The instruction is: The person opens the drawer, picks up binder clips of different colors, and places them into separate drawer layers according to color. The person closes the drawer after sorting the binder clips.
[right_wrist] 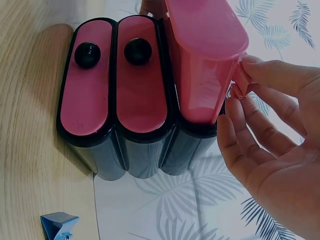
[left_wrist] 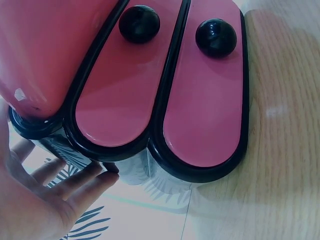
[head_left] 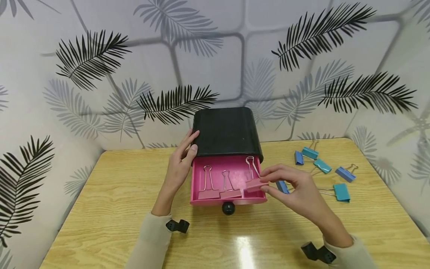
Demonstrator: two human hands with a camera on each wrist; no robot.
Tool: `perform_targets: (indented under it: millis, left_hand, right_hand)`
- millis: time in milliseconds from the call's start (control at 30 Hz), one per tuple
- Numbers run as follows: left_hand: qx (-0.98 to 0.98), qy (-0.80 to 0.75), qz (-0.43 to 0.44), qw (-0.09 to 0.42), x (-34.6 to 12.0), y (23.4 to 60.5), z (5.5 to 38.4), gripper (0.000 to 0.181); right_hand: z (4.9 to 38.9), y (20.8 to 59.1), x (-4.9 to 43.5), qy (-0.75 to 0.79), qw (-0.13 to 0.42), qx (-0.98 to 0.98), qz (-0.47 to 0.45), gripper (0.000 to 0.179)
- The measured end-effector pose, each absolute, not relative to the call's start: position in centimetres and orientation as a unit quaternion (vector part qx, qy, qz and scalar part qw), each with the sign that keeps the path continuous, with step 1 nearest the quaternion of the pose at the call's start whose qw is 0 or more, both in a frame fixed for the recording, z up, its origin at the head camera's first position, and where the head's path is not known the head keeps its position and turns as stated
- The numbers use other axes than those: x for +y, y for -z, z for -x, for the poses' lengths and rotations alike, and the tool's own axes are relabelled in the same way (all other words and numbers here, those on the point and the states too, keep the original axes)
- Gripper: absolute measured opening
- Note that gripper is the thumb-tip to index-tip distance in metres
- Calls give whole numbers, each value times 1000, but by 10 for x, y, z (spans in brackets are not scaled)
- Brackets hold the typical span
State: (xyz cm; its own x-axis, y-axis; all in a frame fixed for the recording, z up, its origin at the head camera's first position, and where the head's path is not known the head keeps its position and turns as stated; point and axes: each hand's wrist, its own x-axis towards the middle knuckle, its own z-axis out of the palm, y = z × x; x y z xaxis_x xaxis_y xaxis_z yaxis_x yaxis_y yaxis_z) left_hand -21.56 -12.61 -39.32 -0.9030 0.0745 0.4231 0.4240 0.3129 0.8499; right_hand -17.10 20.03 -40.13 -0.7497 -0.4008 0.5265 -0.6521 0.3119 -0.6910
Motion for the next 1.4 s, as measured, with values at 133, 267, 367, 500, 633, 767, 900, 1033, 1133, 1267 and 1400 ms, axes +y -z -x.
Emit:
perform_targets:
  millis: [133, 267, 367, 500, 633, 767, 900, 1033, 1133, 1267, 1400]
  left_hand:
    - [-794, 565, 160, 157, -126, 393, 217, 46]
    - [-792, 566, 164, 159, -126, 392, 218, 46]
    - [-791, 567, 166, 158, -126, 392, 219, 46]
    - [-791, 568, 165, 157, -126, 392, 219, 46]
    - [-790, 568, 165, 159, -126, 393, 219, 46]
    - [-790, 568, 164, 162, -128, 394, 220, 46]
    - [-792, 565, 165, 163, -128, 395, 220, 46]
    - [-792, 564, 165, 163, -129, 395, 219, 46]
    - [-793, 565, 163, 163, -129, 396, 219, 46]
    - [-793, 565, 163, 160, -129, 396, 220, 47]
    - [-793, 565, 164, 160, -128, 397, 219, 47]
  right_hand:
    - [172, 403, 199, -466, 140, -807, -336, 28]
    - [172, 403, 196, -456, 150, -809, -339, 30]
    - [172, 402, 194, -451, 157, -810, -339, 31]
    - [171, 401, 191, -440, 167, -813, -343, 31]
    - [172, 400, 189, -429, 173, -813, -353, 32]
    - [173, 399, 185, -413, 179, -815, -365, 32]
    - [174, 399, 184, -400, 180, -819, -370, 30]
    - [175, 400, 184, -393, 179, -822, -370, 28]
    - [175, 400, 183, -393, 176, -824, -368, 27]
    - [175, 402, 181, -396, 168, -823, -372, 25]
    - [175, 405, 179, -397, 149, -823, -376, 23]
